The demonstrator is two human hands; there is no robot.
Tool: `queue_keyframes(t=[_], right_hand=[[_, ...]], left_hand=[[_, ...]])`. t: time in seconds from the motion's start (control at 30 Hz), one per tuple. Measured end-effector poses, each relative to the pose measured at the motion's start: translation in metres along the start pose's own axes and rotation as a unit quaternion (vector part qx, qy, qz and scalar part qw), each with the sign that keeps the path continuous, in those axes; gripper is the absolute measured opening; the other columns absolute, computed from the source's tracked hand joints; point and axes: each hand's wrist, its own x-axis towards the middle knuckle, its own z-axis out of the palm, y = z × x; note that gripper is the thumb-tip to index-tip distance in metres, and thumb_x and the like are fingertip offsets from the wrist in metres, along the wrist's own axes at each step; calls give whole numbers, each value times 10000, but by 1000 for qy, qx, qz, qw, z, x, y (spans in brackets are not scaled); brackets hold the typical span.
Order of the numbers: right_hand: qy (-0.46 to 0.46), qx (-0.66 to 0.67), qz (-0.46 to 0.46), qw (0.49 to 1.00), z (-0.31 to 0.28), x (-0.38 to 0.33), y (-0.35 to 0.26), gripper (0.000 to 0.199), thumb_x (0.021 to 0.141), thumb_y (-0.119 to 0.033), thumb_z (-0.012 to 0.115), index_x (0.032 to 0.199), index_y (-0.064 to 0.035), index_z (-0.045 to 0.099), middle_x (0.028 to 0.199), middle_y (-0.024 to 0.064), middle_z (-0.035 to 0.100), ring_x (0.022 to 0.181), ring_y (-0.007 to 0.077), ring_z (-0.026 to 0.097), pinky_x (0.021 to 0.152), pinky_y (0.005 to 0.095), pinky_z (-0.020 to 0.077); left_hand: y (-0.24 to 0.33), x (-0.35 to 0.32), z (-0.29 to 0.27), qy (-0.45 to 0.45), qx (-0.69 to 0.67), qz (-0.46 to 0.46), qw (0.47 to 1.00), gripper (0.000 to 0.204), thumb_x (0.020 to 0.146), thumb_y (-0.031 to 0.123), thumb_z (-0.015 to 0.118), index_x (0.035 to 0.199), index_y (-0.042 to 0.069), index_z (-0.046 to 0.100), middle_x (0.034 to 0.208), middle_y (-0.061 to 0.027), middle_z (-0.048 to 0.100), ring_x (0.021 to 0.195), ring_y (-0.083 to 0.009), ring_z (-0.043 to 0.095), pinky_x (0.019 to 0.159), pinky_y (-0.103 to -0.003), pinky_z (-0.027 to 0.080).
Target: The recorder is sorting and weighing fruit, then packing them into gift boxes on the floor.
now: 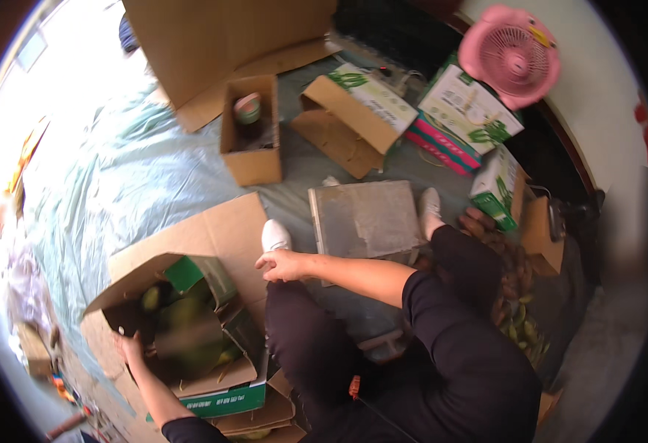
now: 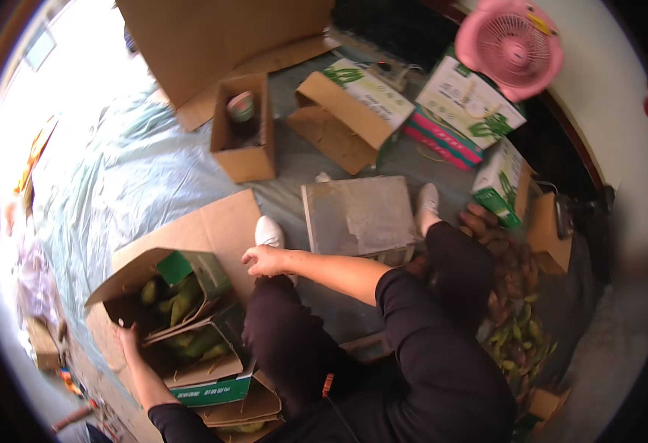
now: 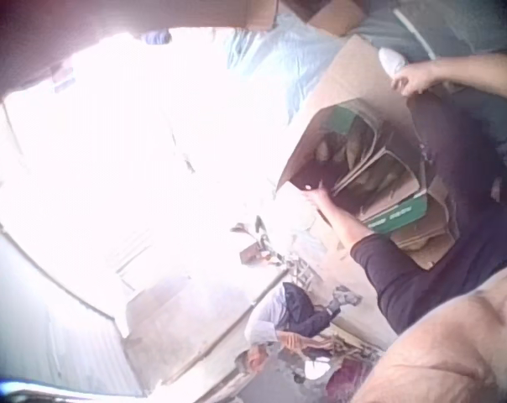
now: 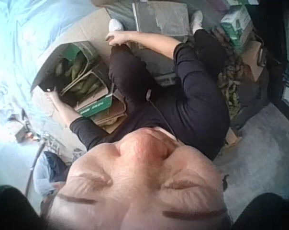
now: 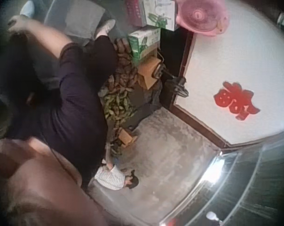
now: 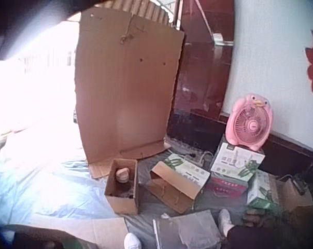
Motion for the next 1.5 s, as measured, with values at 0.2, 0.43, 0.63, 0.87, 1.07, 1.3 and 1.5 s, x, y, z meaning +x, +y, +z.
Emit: queue_keyframes(t=[0.2, 0.43, 0.63, 0.87, 1.07, 1.3, 1.5], right_hand=[[150, -49, -40, 987, -75, -102, 21, 394, 783, -120, 591, 1153, 14, 562, 839, 63, 648, 723, 125, 602, 644, 271, 491], [299, -125, -79, 943, -147, -224, 44, 353, 757, -154, 597, 1083, -19, 617, 843, 106, 669, 764, 194, 644, 689, 305, 508], [324, 28, -52, 944, -168, -272, 73, 330, 816, -97, 605, 1130, -1, 576, 835, 81, 644, 687, 128, 606, 589, 275, 485], [313, 18, 16, 950, -167, -294, 89, 334, 834, -59, 585, 1157, 14, 542, 825, 60, 610, 697, 109, 574, 627, 251, 469], [274, 22, 40, 961, -165, -299, 66, 321, 868, -115, 581, 1172, -20, 542, 870, 27, 614, 734, 81, 566, 616, 216, 421], [251, 7, 62, 966, -165, -289, 62, 334, 879, -147, 571, 1192, -37, 536, 893, 23, 617, 751, 79, 564, 623, 218, 418], [255, 19, 60, 965, -165, -296, 73, 342, 853, -93, 605, 1182, -25, 541, 893, 50, 608, 751, 95, 569, 651, 230, 456]], left_hand=[[-6, -40, -16, 2, 47, -22, 999, 824, 781, 531, 636, 1435, 181, 277, 1504, -143, 202, 1383, -314, 194, 1089, -505, 225], [24, -110, -30, -70, -22, 144, 987, 621, 848, 571, 484, 1248, 101, 553, 1345, -157, 464, 1279, -393, 348, 1039, -548, 265], [64, -185, -18, -72, -114, 261, 956, 489, 854, 545, 479, 1128, 178, 650, 1072, -96, 660, 1041, -301, 599, 992, -520, 298], [148, -242, -22, -82, 44, 262, 961, 641, 773, 626, 514, 1058, 68, 650, 1099, -167, 631, 1058, -339, 577, 983, -564, 287], [187, -248, -26, -77, -12, 198, 977, 502, 787, 510, 592, 991, 55, 655, 1054, -170, 644, 1017, -345, 598, 846, -468, 464], [161, -235, -23, -56, 2, 205, 977, 397, 778, 425, 626, 887, 48, 684, 939, -178, 666, 921, -348, 630, 796, -443, 499], [139, -227, -23, -68, 31, 213, 974, 456, 752, 466, 633, 915, 42, 676, 951, -200, 658, 916, -358, 630, 777, -451, 502]])
